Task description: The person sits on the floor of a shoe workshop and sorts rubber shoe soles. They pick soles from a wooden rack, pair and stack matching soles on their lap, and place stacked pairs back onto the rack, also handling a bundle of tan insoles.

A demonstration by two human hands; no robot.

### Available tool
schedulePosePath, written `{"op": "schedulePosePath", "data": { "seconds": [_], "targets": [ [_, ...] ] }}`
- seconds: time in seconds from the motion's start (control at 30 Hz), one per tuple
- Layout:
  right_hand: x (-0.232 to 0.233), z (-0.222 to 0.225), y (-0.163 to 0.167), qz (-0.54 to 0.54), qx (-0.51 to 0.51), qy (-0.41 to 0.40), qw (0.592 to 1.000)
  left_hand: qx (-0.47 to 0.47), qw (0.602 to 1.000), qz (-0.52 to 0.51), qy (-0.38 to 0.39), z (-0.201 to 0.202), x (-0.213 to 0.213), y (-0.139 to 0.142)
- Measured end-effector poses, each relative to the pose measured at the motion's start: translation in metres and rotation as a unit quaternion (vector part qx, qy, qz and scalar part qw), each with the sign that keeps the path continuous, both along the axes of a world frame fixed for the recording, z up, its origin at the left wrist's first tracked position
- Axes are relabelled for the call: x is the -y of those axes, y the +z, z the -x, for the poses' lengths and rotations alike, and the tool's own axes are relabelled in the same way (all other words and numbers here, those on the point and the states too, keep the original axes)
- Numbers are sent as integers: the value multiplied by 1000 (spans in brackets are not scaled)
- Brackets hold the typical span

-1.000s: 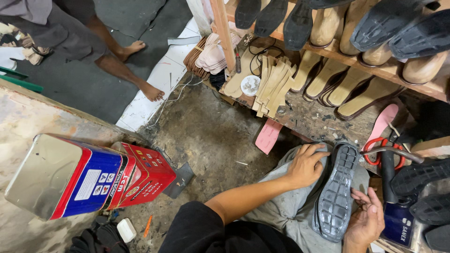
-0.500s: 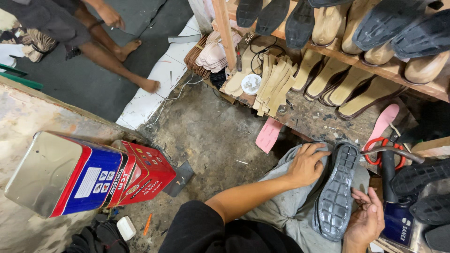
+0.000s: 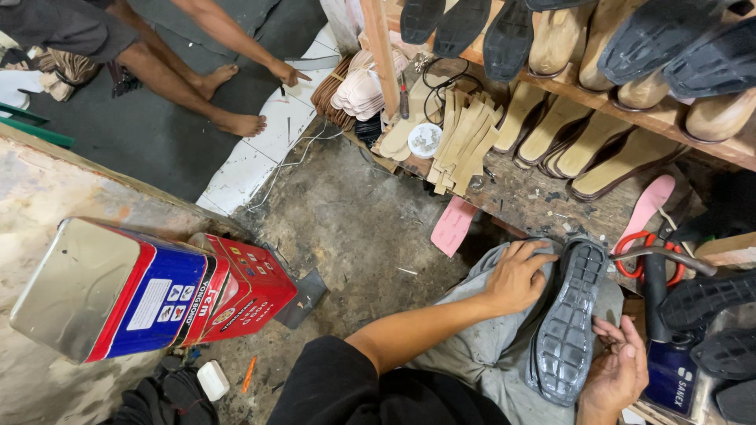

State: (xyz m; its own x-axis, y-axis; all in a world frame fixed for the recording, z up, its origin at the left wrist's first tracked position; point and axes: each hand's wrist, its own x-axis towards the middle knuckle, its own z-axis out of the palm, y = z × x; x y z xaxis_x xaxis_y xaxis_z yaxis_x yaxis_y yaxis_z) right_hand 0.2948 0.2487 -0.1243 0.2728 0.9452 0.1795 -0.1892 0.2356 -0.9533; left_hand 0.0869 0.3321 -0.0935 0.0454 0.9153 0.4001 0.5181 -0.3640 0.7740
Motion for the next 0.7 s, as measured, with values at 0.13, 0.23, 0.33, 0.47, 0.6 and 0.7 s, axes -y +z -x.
{"op": "schedulePosePath", "data": {
  "seconds": [0.13,0.23,0.33,0.47,0.6,0.7],
  "targets": [
    [0,-1,-2,-2,-8,2,1000,1,1000,-5,1,0,0,0],
    [0,-2,-3,-2,-12,5,1000,1,1000,-6,3,-1,-1,-1],
    [-1,-2,-5,-5,-14,4,1000,3,1000,-6,3,-1,-1,-1],
    [-1,-2,-5,-7,-17,3,1000,5,1000,-7,2,-1,-1,-2],
    [-1,-2,-4,-10,-11,3,1000,2,1000,-5,1,-1,-1,-2],
    [-1,-1,-3,-6,-9,3,1000,0,1000,-5,3,-1,-1,-2]
  ]
}}
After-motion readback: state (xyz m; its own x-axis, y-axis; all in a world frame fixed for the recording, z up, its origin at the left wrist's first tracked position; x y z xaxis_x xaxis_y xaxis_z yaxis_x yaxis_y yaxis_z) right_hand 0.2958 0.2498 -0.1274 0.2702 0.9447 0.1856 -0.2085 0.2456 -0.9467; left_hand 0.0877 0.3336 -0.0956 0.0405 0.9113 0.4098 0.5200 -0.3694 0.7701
